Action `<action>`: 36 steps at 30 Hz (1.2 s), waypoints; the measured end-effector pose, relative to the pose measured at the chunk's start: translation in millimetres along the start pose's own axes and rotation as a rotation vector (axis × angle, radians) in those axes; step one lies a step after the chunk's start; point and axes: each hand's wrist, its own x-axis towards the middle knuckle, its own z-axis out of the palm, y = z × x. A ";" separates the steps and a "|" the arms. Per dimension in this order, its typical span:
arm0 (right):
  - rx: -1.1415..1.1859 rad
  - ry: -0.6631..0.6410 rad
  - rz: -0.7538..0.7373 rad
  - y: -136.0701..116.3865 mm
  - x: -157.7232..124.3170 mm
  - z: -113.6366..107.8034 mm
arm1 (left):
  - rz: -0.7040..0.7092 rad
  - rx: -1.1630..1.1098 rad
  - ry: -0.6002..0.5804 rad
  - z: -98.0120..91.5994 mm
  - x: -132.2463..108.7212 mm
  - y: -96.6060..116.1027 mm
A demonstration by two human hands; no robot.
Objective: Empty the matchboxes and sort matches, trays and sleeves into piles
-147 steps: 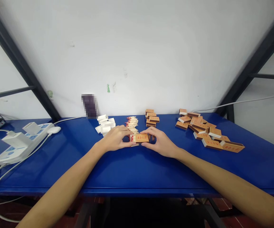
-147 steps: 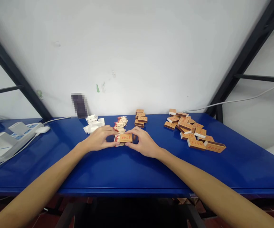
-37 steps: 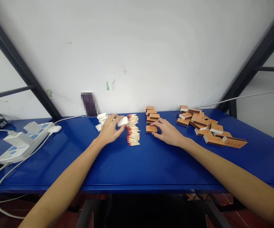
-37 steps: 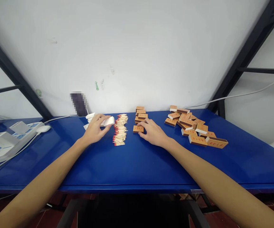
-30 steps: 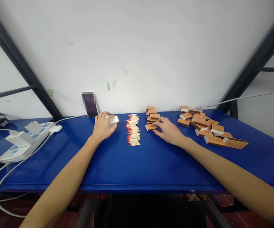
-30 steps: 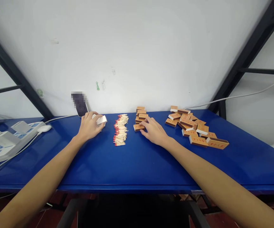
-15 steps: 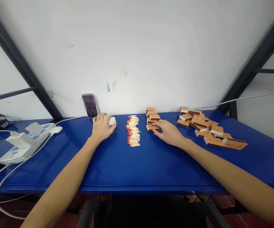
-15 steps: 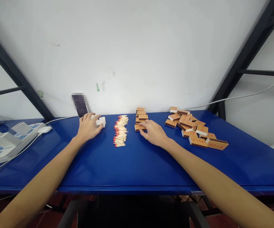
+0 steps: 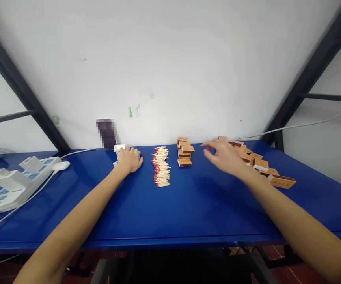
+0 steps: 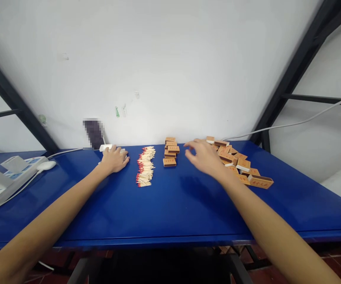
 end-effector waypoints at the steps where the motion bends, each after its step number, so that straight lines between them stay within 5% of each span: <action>1: -0.055 -0.018 0.042 14.7 1.1 -5.4 | -0.004 0.000 -0.007 0.2 -1.9 -3.0; 8: -0.220 -0.293 0.122 93.0 -10.8 -18.7 | -0.081 -0.045 -0.006 3.1 -11.8 -26.4; 14: -0.294 -0.309 0.109 104.3 -9.2 -8.0 | -0.106 -0.110 0.071 -4.5 -14.8 -27.5; 24: -0.379 -0.514 -0.037 115.2 34.2 1.8 | 0.026 -0.364 0.418 -31.2 -27.2 -16.2; 27: -0.381 -0.484 -0.087 107.6 38.8 -2.5 | 0.077 -0.503 0.444 -29.4 -33.2 -10.5; 30: -0.366 -0.319 -0.141 82.1 35.2 -10.4 | 0.059 -0.766 0.440 -31.8 -34.6 -1.5; 33: -0.206 -0.110 -0.208 33.8 24.0 -19.5 | 0.002 -1.253 0.392 -37.7 -32.0 10.1; 36: 0.016 -0.068 -0.355 -22.7 10.7 -25.7 | -0.023 -1.532 0.363 -43.0 -31.8 21.2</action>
